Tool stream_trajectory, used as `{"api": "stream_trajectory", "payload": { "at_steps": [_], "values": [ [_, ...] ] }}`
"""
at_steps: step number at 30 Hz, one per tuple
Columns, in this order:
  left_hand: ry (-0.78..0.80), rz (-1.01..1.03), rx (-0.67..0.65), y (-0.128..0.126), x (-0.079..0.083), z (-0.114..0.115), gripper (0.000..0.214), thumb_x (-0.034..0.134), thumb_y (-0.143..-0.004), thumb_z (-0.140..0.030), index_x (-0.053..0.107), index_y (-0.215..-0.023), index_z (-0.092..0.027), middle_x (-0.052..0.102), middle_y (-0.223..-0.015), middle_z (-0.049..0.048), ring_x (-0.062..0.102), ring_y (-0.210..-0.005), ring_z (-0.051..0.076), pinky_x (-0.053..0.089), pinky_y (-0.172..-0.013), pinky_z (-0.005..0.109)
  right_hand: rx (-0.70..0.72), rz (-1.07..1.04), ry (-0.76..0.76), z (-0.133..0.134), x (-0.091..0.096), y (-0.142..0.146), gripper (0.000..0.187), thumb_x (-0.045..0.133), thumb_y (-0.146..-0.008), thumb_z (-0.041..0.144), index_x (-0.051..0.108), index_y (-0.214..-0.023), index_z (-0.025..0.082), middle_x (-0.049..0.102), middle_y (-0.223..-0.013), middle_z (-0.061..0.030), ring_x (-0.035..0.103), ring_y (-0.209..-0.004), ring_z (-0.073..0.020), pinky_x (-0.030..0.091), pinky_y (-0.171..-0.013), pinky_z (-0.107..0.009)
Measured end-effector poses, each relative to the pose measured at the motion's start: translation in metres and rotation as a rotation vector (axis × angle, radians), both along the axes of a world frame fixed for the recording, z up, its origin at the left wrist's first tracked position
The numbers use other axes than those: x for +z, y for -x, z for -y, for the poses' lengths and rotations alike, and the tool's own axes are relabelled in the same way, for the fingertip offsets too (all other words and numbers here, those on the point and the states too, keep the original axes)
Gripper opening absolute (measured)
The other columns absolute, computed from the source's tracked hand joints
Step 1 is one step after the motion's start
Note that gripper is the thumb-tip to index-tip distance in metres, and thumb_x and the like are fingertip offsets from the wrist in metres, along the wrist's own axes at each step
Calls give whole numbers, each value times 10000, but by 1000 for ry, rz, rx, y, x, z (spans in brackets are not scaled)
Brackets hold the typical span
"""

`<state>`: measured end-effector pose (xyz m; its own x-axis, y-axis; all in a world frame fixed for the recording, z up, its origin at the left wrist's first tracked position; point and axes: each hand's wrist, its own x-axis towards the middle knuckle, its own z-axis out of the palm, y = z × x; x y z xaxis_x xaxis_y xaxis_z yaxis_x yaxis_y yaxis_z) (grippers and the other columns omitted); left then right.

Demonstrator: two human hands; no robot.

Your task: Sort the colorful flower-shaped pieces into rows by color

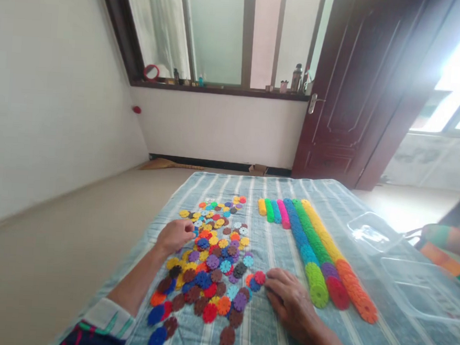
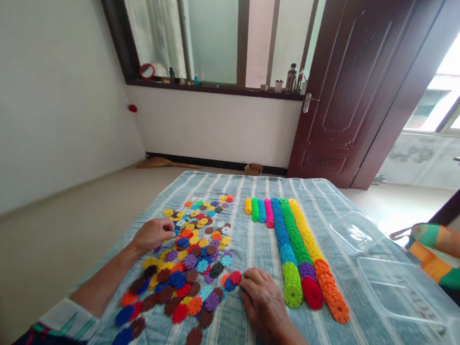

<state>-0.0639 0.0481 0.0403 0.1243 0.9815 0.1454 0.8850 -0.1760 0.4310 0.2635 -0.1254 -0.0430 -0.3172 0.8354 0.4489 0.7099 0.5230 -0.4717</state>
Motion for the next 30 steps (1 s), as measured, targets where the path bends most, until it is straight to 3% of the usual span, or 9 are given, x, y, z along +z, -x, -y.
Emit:
{"api": "stream_trajectory", "payload": {
  "at_steps": [4, 9, 12, 16, 19, 25, 30],
  "values": [
    [-27, 350, -67, -39, -10, 8, 190, 617, -623, -385, 632, -643, -197, 611, -605, -29, 562, -622, 155, 417, -625, 248, 4, -25, 0, 0, 2, 1, 208, 492, -929, 128, 668, -994, 219, 666, -1061, -68, 609, -1006, -215, 466, -902, -355],
    [214, 637, -280, -103, -20, 41, 198, 663, -627, -350, 656, -693, -164, 614, -623, -19, 545, -600, 131, 413, -592, 235, -24, -159, 42, 0, 6, -1, 197, 524, -891, 136, 668, -1002, 213, 679, -1059, -65, 631, -990, -196, 478, -891, -317],
    [305, 729, -364, -125, -20, 60, 185, 678, -643, -336, 661, -687, -157, 611, -605, -21, 526, -573, 114, 405, -580, 228, -122, -261, 63, -3, 17, 1, 178, 529, -890, 174, 663, -1005, 199, 690, -965, -60, 651, -895, -184, 499, -800, -286],
    [371, 798, -363, -135, -20, 71, 181, 710, -612, -320, 678, -671, -151, 625, -598, -16, 515, -561, 107, 399, -561, 221, -243, -291, 46, -18, 36, 13, 219, 547, -871, 193, 667, -1053, 171, 699, -902, -68, 657, -833, -195, 492, -763, -301],
    [397, 876, -341, -136, -22, 73, 184, 726, -598, -319, 690, -676, -155, 636, -593, -19, 517, -550, 104, 401, -552, 217, -259, -294, 116, -34, 45, 26, 212, 570, -854, 174, 688, -1030, 160, 718, -892, -70, 663, -790, -188, 481, -727, -285],
    [436, 969, -363, -135, -31, 73, 253, 762, -612, -369, 722, -738, -154, 707, -699, 18, 605, -655, 145, 457, -644, 239, -271, -238, 209, -55, 49, 40, 185, 575, -819, 93, 734, -858, 177, 711, -742, -28, 635, -684, -152, 402, -628, -233],
    [404, 964, -308, -133, -36, 69, 248, 755, -603, -382, 676, -688, -162, 657, -640, -5, 571, -622, 134, 434, -606, 230, -254, -235, 279, -65, 47, 38, 199, 580, -786, 81, 751, -838, 169, 670, -669, -5, 592, -633, -132, 367, -596, -224]
  ]
}}
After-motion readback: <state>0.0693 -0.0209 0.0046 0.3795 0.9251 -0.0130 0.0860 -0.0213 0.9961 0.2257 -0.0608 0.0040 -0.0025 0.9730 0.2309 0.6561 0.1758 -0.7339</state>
